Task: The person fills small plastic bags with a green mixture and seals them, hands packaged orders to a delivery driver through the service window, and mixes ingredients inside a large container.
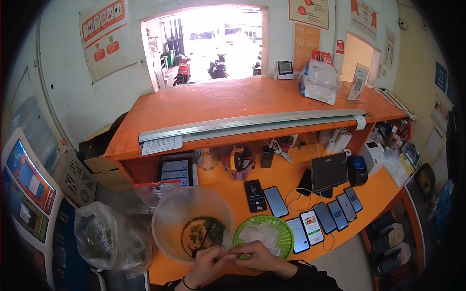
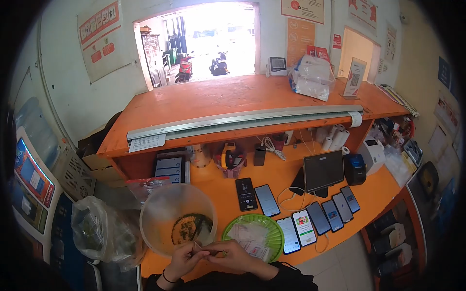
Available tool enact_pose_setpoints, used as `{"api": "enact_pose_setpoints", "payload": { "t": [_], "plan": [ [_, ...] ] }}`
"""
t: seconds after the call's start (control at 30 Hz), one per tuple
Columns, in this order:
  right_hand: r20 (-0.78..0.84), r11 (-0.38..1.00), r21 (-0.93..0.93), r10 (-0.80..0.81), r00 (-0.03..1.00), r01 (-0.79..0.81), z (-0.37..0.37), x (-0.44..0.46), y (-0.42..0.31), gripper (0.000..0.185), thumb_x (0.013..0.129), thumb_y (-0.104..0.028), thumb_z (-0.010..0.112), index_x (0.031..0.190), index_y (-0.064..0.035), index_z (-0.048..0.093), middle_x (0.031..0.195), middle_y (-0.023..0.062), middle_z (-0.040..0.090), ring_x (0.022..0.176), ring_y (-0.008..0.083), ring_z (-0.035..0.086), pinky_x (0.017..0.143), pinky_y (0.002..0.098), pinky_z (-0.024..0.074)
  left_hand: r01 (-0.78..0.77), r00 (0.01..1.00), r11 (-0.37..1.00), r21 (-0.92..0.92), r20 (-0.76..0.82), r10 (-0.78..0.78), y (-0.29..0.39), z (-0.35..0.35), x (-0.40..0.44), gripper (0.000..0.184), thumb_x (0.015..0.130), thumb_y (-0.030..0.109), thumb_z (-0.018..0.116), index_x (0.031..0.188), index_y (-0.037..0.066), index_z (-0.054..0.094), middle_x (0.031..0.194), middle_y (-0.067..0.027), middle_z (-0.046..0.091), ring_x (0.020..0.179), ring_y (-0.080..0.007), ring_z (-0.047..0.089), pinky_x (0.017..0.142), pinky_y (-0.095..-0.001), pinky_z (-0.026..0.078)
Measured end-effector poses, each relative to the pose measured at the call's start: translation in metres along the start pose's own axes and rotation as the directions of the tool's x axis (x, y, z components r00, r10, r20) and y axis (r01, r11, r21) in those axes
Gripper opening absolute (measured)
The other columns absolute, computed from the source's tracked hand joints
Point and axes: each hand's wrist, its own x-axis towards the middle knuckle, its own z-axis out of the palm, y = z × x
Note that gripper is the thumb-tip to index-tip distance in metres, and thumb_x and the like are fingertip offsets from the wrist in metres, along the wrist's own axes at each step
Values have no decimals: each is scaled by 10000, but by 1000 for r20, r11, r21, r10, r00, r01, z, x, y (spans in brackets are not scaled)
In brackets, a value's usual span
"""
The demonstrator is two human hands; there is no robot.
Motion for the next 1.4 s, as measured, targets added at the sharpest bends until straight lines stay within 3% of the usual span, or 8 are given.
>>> {"api": "enact_pose_setpoints", "payload": {
  "t": [0.5,0.7,0.77,1.0,1.1,1.2,1.27,1.4],
  "plan": [
    [-331,879,-477,-182,926,2,-2,3,5,122,660,-73,629,739,-27,548,629,77,556,559,195,559,490,277,443,-93,968,874,476,-162,191,-6,16,2,189,672,79,626,561,52,476,524,-49,462,391,-184,463,355,-266,344],
    [-278,888,-459,-101,955,-40,3,13,6,150,683,-77,617,736,-27,486,586,71,536,510,152,545,475,260,430,64,930,830,554,-335,152,-5,5,-2,175,616,125,667,690,106,510,631,-38,519,612,-183,549,702,-359,402],
    [-272,957,-281,-11,962,-69,4,28,-14,146,698,-76,607,720,-24,472,547,68,511,483,124,522,470,247,417,-181,845,833,522,-351,404,-13,-6,-2,284,602,122,673,826,107,499,714,-42,534,712,-198,545,817,-431,309],
    [281,998,-47,48,959,-36,42,111,-56,71,730,-58,578,703,-21,523,595,21,541,524,37,454,478,185,353,-66,835,668,741,-325,444,-5,-76,-20,659,608,156,673,1170,74,339,884,-57,498,807,-203,508,901,-456,270],
    [456,953,-266,-11,890,148,58,156,-46,91,759,-111,552,780,-24,537,616,29,559,535,82,496,499,230,391,-36,704,998,51,-708,61,-28,-101,-40,757,635,226,672,1244,67,253,873,-48,497,809,-156,506,835,-355,367],
    [725,724,-586,268,634,364,81,204,35,160,771,-172,519,858,-41,553,689,75,582,621,199,547,561,331,420,-273,756,835,-477,-644,-121,-45,-119,-40,816,664,247,655,1285,56,161,846,-42,487,809,-124,492,752,-261,405],
    [692,542,-716,633,347,440,102,219,74,186,769,-196,507,877,-58,568,754,113,592,704,265,566,602,385,421,-226,876,826,-516,-479,-59,-51,-121,-32,769,720,226,598,1297,51,122,876,-60,465,820,-129,481,738,-264,404],
    [775,522,-617,535,338,588,112,203,171,196,755,-200,516,902,-83,573,799,104,590,747,257,565,630,381,427,-120,963,901,-417,-269,3,-74,-113,-15,772,748,203,568,1306,50,56,900,-78,452,828,-131,469,730,-265,401]
  ]
}}
